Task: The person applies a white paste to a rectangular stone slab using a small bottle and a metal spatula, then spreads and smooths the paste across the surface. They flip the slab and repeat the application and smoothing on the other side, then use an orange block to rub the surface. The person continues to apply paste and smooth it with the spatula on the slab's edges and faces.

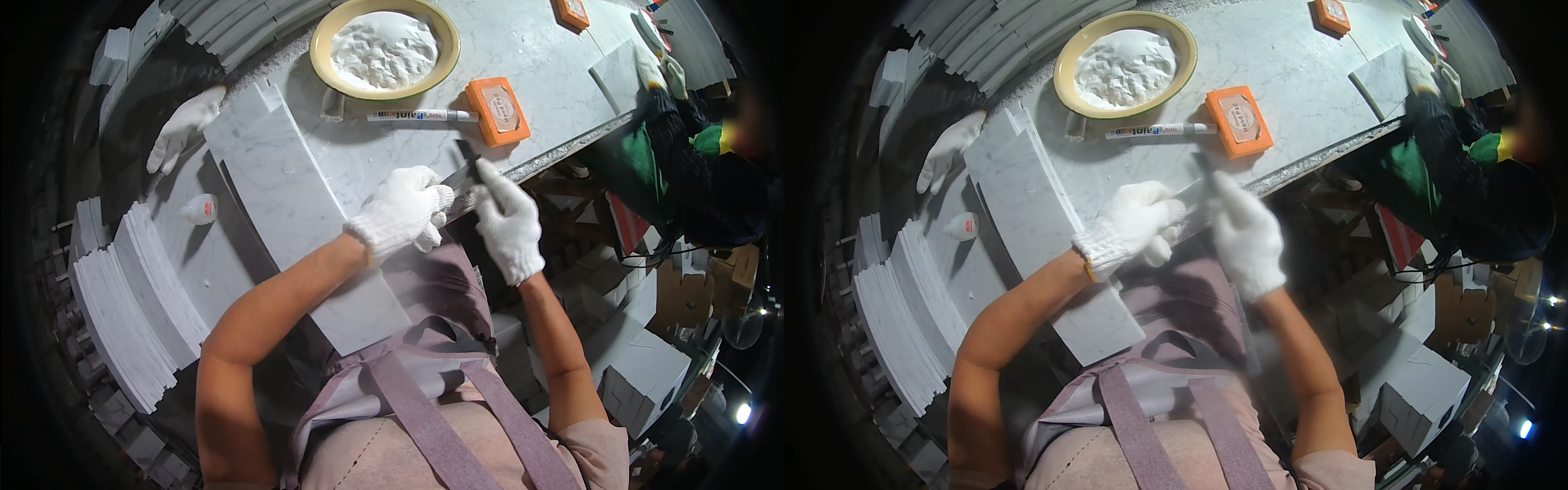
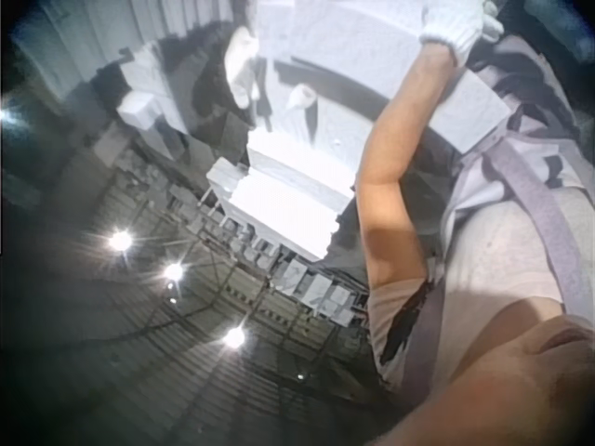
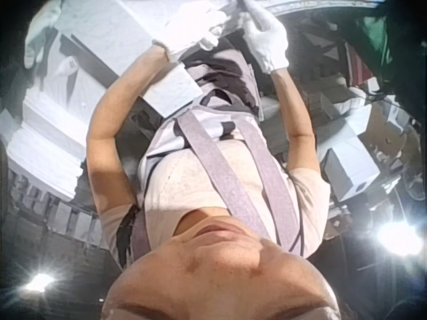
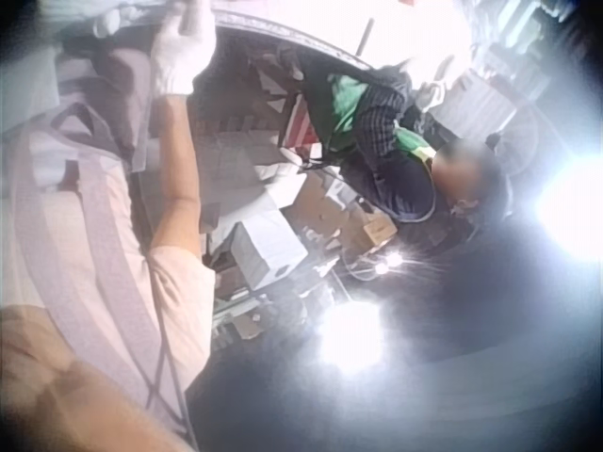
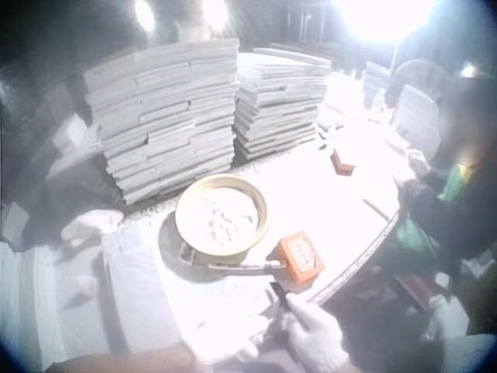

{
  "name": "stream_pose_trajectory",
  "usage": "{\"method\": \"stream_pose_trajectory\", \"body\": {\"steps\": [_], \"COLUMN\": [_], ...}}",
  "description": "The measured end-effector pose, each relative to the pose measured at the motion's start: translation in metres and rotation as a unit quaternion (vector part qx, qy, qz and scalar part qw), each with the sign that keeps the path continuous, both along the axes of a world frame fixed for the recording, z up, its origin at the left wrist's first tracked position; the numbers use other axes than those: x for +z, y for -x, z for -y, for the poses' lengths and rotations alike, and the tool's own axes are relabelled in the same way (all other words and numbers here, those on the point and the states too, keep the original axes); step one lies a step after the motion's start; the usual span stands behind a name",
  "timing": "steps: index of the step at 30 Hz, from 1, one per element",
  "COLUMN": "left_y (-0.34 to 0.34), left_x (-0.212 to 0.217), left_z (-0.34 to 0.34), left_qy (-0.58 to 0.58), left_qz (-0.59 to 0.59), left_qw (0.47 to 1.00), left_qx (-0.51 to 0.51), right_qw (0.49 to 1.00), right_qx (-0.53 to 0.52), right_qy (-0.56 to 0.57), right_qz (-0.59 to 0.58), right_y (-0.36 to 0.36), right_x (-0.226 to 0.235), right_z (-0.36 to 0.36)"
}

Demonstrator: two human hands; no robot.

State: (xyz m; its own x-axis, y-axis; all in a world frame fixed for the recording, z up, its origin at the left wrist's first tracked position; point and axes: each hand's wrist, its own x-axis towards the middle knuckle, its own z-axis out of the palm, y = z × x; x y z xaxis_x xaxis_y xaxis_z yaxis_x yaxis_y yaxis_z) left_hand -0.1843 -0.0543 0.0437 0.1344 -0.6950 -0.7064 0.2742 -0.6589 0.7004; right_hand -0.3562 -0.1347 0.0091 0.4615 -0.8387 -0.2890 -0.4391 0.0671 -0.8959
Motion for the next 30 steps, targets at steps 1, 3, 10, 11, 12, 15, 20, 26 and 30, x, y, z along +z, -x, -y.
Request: {"method": "stream_pose_trajectory", "body": {"steps": [1, 3, 10, 11, 12, 15, 20, 26, 30], "left_y": [0.000, 0.000, 0.000, -0.001, -0.001, 0.000, 0.009, 0.011, 0.012], "left_x": [-0.001, -0.004, -0.007, -0.006, -0.005, -0.003, -0.003, -0.009, -0.016], "left_z": [0.000, 0.000, 0.000, 0.000, 0.001, -0.001, -0.005, -0.011, -0.010], "left_qy": [-0.008, -0.016, -0.012, -0.010, -0.011, 0.000, 0.314, 0.246, 0.262], "left_qz": [0.000, -0.011, -0.014, 0.005, -0.006, 0.005, 0.598, 0.773, 0.755], "left_qw": [1.000, 1.000, 1.000, 1.000, 1.000, 1.000, 0.725, 0.507, 0.530], "left_qx": [0.001, 0.006, 0.012, 0.001, 0.005, -0.004, -0.136, -0.292, -0.284], "right_qw": [0.998, 0.993, 0.973, 0.970, 0.976, 0.996, 0.992, 0.996, 0.999], "right_qx": [0.049, 0.074, 0.083, 0.086, 0.070, -0.032, -0.051, 0.084, 0.041], "right_qy": [0.027, 0.088, 0.208, 0.221, 0.197, 0.051, -0.080, -0.025, -0.017], "right_qz": [-0.037, 0.021, 0.056, 0.063, 0.055, 0.060, 0.079, -0.031, -0.015], "right_y": [0.000, 0.001, 0.006, 0.004, 0.004, 0.002, 0.010, 0.019, 0.023], "right_x": [-0.002, -0.007, -0.031, -0.032, -0.032, -0.023, 0.008, 0.013, 0.005], "right_z": [-0.004, -0.010, -0.014, -0.012, -0.013, -0.012, -0.010, 0.001, -0.002]}}
